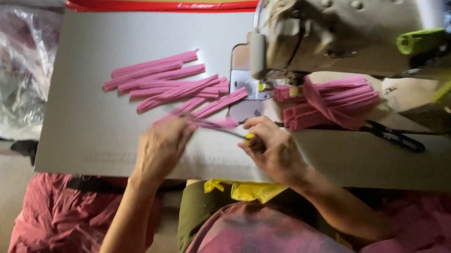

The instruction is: The person is using a screwdriver to manipulate and prepare small pink fabric strips on a sewing machine table.

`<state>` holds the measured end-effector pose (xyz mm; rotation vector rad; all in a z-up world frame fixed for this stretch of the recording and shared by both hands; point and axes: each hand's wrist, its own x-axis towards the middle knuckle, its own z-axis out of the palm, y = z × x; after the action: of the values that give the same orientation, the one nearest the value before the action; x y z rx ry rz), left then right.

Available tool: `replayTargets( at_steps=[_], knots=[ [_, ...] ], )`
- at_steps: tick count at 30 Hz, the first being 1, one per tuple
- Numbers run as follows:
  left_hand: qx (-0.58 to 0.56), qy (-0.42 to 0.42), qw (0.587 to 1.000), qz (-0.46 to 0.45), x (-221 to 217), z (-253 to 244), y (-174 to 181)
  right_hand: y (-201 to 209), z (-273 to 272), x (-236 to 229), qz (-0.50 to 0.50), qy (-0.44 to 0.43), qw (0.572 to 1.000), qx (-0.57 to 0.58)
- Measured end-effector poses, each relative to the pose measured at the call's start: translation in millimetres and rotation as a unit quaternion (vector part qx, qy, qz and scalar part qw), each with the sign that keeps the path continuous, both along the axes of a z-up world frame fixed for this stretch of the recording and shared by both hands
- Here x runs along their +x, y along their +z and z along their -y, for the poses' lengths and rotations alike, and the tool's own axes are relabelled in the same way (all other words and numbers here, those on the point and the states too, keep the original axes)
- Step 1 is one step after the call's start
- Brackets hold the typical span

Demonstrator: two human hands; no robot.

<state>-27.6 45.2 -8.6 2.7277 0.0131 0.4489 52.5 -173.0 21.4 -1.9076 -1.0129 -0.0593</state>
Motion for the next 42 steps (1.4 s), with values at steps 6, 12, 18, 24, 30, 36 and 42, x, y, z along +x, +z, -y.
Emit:
replayTargets(
  at_steps=[6,12,18,24,30,36,42],
  knots=[
    [-0.044,-0.189,0.975,0.106,88.6,84.5,-42.6,-19.1,63.0,-20.1,-0.066,0.029,0.997,0.010],
    [-0.159,0.111,0.969,-0.153,169.2,167.0,-11.4,11.3,104.5,-25.9,-0.079,0.098,0.992,0.015],
    [-0.141,-0.013,0.985,0.093,139.9,170.8,-21.7,5.1,118.8,-30.8,-0.174,0.036,0.984,-0.031],
    [-0.389,-0.163,0.892,0.165,39.6,104.2,40.5,-9.8,124.1,-29.8,-0.124,0.016,0.992,-0.009],
    [-0.573,-0.160,0.801,0.071,-17.2,45.6,59.8,-34.6,119.9,-21.7,-0.212,0.005,0.974,-0.079],
    [-0.614,-0.008,0.789,0.031,13.6,48.9,1.4,-32.7,122.0,-3.5,-0.038,-0.066,0.966,-0.247],
    [-0.649,0.096,0.741,-0.146,18.6,58.1,-0.2,-18.2,120.2,2.2,0.041,-0.065,0.960,-0.270]
  ],
)
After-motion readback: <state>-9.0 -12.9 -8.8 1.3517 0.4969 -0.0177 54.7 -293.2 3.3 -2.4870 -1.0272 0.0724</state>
